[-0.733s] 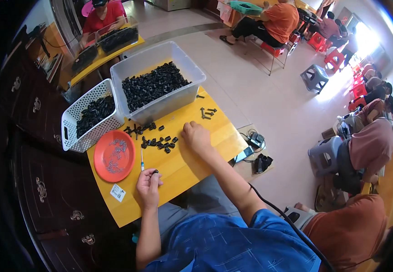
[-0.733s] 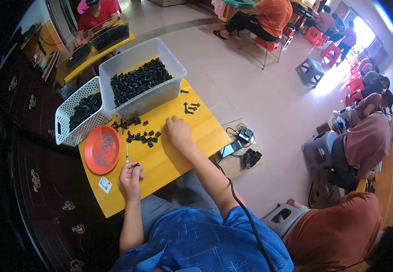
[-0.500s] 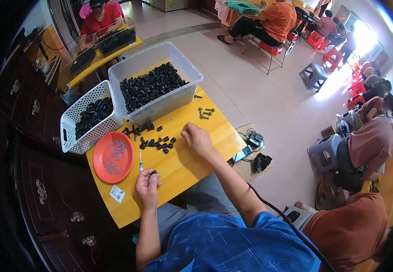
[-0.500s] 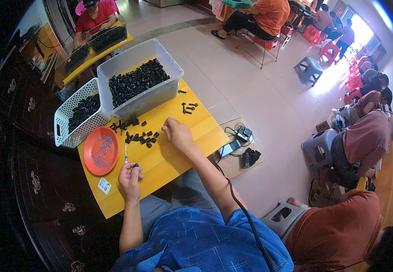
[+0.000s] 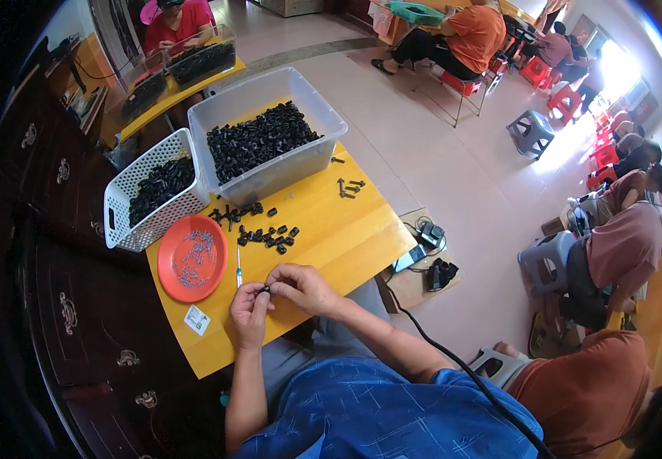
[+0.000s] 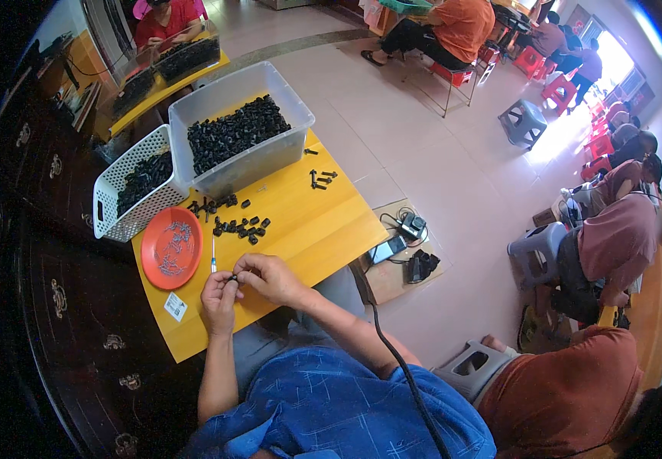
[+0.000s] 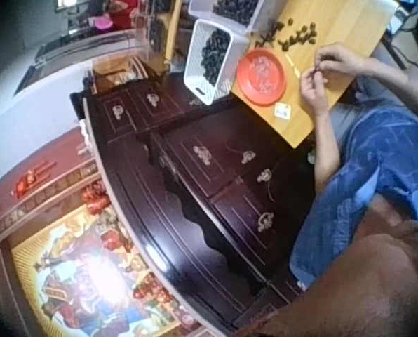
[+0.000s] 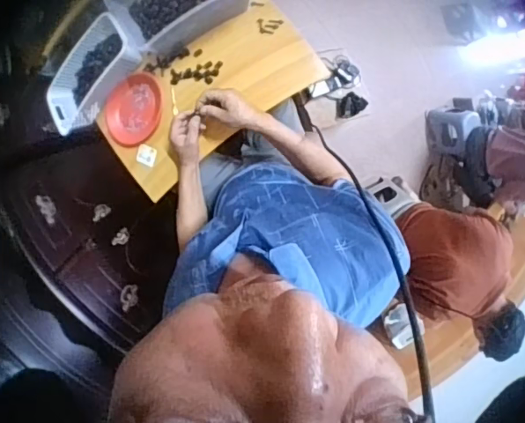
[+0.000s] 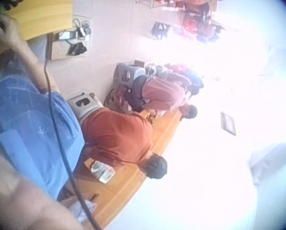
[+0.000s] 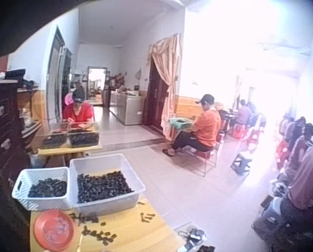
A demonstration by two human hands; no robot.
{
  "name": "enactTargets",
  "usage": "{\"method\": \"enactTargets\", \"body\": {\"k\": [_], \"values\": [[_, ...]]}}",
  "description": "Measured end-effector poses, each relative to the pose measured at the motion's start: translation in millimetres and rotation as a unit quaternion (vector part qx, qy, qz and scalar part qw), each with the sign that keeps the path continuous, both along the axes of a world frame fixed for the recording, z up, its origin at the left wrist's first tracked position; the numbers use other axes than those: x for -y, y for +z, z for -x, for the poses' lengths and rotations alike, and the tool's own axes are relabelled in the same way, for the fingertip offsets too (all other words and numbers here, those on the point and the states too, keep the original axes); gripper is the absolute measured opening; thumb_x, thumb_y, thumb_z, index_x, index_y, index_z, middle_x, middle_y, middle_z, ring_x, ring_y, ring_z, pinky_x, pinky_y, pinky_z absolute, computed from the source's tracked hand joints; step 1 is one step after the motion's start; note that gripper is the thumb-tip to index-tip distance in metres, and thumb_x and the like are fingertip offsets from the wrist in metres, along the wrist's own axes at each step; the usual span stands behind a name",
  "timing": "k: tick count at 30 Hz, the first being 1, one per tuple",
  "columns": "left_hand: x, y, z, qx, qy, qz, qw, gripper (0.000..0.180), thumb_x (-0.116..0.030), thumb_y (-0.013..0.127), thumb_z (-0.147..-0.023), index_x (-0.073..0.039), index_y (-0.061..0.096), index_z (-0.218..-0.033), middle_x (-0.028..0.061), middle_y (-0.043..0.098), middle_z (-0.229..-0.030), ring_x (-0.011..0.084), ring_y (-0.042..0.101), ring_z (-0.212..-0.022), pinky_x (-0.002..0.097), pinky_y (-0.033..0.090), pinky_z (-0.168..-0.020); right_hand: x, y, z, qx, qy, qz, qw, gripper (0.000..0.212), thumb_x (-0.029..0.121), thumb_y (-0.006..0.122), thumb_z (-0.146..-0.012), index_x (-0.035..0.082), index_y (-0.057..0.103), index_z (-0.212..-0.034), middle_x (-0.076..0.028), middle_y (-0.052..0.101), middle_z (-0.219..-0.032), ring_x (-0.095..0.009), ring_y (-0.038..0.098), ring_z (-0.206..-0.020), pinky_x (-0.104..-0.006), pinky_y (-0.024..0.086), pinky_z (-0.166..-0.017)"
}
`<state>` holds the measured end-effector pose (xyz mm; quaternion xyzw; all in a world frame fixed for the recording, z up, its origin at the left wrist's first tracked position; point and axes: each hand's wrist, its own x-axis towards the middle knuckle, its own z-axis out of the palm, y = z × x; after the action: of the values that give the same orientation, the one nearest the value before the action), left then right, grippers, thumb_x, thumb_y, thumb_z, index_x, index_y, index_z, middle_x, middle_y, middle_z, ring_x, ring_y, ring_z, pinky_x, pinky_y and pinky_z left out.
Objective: The person assembles small components by picking up springs from a plate and inserting them into plastic parts by hand.
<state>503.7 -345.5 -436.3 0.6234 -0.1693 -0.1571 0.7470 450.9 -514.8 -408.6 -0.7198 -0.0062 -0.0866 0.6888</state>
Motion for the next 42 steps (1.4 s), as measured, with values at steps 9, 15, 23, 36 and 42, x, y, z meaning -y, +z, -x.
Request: {"method": "enactTargets", "body": {"k": [9, 15, 23, 36, 42], "values": [[2, 1, 1, -0.023, -0.002, -0.01, 1.0, 0.012, -0.001, 0.06, -0.095, -0.001, 0.061, -0.107, 0.0031, 0.066, -0.089, 0.0071, 0.059, -0.069, 0.0201, 0.048, -0.066, 7, 5, 0, 0.04, -0.042, 0.123, 0.991, 0.01, 0.01, 0.068, -0.091, 0.002, 0.067, -0.096, -0.012, 0.065, -0.082, -0.02, 0.065, -0.073, -0.0317, 0.052, -0.067], [2, -6, 0, 0.005, -0.017, -0.034, 0.999, 0.013, 0.0, 0.061, -0.095, 0.001, 0.062, -0.108, 0.0027, 0.067, -0.09, 0.0065, 0.06, -0.071, 0.0199, 0.049, -0.067, 10, 14, 0, 0.064, -0.056, 0.241, 0.967, 0.01, 0.007, 0.07, -0.084, 0.004, 0.068, -0.093, -0.016, 0.068, -0.083, -0.032, 0.068, -0.078, -0.0382, 0.054, -0.068], [2, -10, 0, 0.019, -0.031, -0.041, 0.999, 0.013, 0.0, 0.061, -0.096, 0.001, 0.062, -0.109, 0.0028, 0.067, -0.091, 0.007, 0.06, -0.072, 0.0207, 0.05, -0.068, 13, 22, 1, 0.065, -0.043, 0.239, 0.968, 0.01, 0.008, 0.071, -0.082, 0.005, 0.068, -0.091, -0.014, 0.068, -0.081, -0.033, 0.068, -0.078, -0.0394, 0.054, -0.067], [-1, -6, 0, -0.032, -0.046, -0.034, 0.998, 0.017, -0.006, 0.06, -0.097, 0.002, 0.063, -0.113, 0.0054, 0.068, -0.096, 0.0101, 0.063, -0.077, 0.0234, 0.051, -0.069, 5, -11, 5, -0.03, -0.044, -0.015, 0.998, 0.005, 0.004, 0.067, -0.092, 0.002, 0.066, -0.096, -0.002, 0.068, -0.083, -0.008, 0.064, -0.077, -0.0247, 0.052, -0.071], [2, -8, -2, 0.003, -0.03, 0.0, 1.0, 0.014, -0.004, 0.06, -0.096, 0.001, 0.064, -0.109, 0.0021, 0.068, -0.089, 0.0057, 0.06, -0.07, 0.0207, 0.05, -0.064, 4, -12, 6, -0.074, -0.02, -0.108, 0.991, 0.006, 0.001, 0.065, -0.094, 0.002, 0.064, -0.1, 0.001, 0.067, -0.089, -0.005, 0.061, -0.082, -0.0212, 0.05, -0.076]]}}
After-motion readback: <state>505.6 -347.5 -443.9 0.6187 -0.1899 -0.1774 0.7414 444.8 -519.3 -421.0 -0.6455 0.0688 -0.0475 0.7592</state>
